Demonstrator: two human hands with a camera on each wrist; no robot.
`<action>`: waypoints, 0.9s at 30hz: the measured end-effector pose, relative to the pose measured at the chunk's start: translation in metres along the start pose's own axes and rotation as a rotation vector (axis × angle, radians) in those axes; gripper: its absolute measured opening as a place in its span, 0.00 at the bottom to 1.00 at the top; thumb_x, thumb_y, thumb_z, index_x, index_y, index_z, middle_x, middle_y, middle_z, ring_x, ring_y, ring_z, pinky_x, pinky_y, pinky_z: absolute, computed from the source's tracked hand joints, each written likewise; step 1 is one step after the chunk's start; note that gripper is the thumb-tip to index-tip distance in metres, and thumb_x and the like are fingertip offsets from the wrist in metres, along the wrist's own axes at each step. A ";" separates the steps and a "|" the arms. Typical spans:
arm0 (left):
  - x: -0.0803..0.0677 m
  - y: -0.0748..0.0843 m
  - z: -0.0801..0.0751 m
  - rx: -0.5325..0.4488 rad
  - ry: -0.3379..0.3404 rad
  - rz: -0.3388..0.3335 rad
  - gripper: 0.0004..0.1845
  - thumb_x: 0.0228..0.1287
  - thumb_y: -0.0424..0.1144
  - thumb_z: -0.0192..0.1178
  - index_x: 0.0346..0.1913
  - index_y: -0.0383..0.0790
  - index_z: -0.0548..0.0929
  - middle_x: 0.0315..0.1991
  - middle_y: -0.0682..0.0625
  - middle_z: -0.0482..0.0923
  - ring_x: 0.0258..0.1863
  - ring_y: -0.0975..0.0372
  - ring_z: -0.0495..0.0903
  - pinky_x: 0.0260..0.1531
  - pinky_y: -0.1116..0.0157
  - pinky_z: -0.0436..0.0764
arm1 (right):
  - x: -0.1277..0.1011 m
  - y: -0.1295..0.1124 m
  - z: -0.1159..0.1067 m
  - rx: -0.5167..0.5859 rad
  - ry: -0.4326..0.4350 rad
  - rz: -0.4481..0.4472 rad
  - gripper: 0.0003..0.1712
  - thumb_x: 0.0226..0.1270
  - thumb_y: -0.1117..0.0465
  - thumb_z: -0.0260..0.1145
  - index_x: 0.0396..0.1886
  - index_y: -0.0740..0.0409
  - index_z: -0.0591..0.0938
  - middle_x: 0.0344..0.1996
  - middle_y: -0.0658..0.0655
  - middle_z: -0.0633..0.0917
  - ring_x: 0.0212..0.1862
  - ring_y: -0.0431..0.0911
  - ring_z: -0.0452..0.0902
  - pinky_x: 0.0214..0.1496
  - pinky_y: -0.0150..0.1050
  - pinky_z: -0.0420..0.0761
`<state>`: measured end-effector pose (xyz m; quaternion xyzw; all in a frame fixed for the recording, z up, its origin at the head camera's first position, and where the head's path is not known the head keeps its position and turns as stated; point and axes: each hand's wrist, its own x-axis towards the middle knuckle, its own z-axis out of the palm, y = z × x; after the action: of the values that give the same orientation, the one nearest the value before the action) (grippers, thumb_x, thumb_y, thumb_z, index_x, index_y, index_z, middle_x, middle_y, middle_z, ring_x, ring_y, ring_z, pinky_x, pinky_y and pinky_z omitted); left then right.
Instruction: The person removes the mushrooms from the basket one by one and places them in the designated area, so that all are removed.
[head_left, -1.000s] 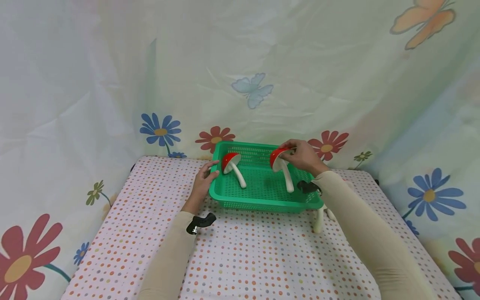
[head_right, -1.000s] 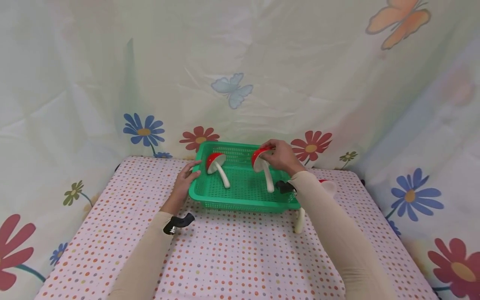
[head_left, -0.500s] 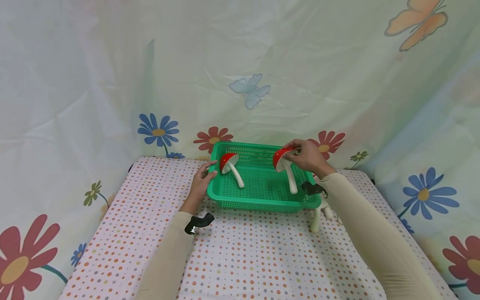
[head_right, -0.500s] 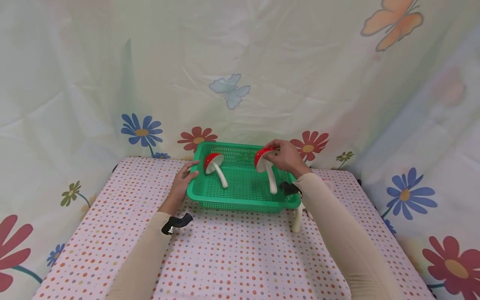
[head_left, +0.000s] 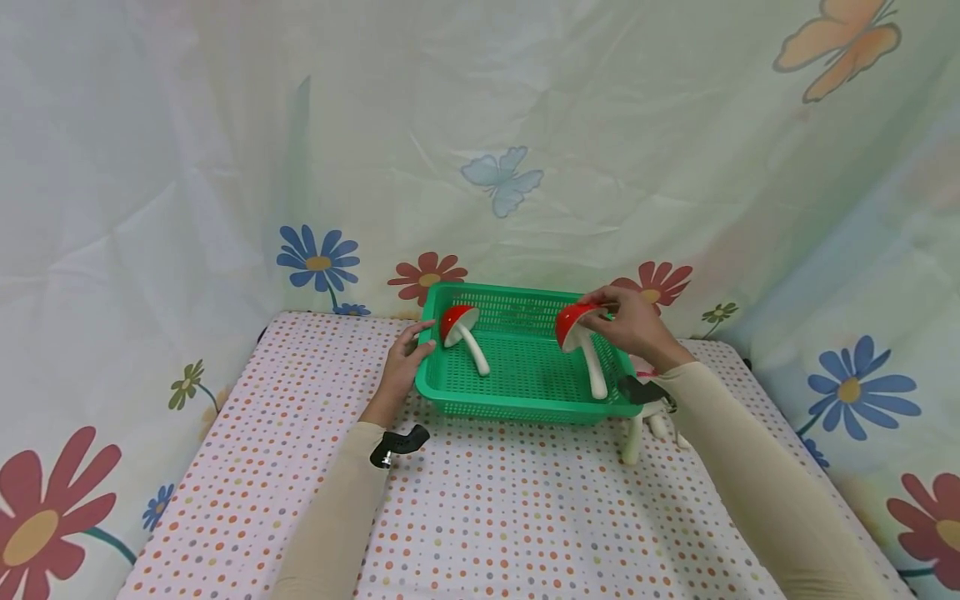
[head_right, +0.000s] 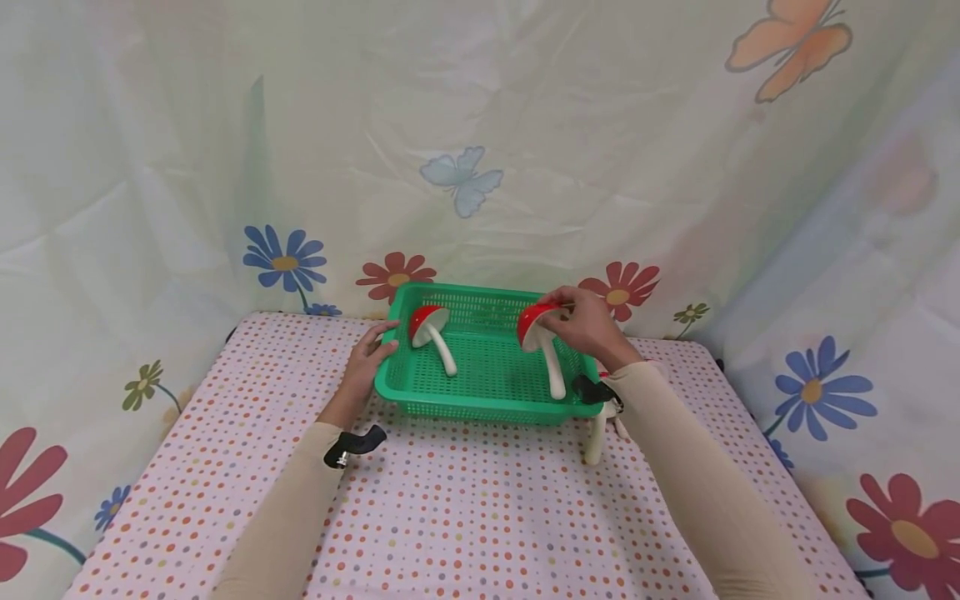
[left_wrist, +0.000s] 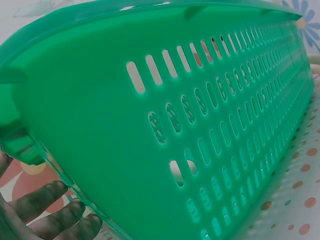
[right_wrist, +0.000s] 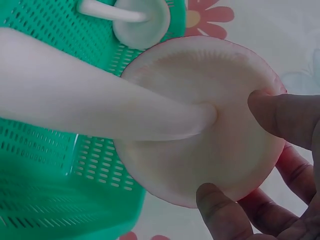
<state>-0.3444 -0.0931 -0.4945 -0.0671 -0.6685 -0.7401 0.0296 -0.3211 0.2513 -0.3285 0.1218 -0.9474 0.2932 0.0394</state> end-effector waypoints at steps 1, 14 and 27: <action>0.000 0.000 0.000 -0.001 0.000 0.000 0.23 0.73 0.37 0.55 0.69 0.47 0.72 0.69 0.43 0.68 0.68 0.50 0.68 0.67 0.47 0.68 | -0.002 0.001 -0.001 0.001 0.002 -0.001 0.19 0.70 0.55 0.65 0.56 0.60 0.80 0.52 0.62 0.81 0.54 0.59 0.78 0.47 0.49 0.82; -0.001 0.002 0.001 0.012 0.009 -0.003 0.22 0.73 0.37 0.55 0.69 0.46 0.73 0.70 0.41 0.68 0.67 0.49 0.69 0.66 0.48 0.69 | -0.021 0.005 -0.015 0.035 0.013 -0.006 0.20 0.70 0.54 0.65 0.55 0.60 0.82 0.52 0.63 0.83 0.51 0.57 0.80 0.44 0.42 0.83; -0.002 -0.001 0.001 0.010 0.000 0.049 0.22 0.72 0.41 0.56 0.67 0.48 0.74 0.70 0.42 0.67 0.68 0.48 0.68 0.66 0.46 0.68 | -0.042 0.017 -0.031 0.031 0.023 0.085 0.26 0.69 0.47 0.65 0.59 0.59 0.79 0.54 0.62 0.79 0.57 0.60 0.76 0.47 0.47 0.83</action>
<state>-0.3426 -0.0923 -0.4955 -0.0833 -0.6703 -0.7358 0.0479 -0.2849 0.2910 -0.3179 0.0788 -0.9466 0.3105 0.0360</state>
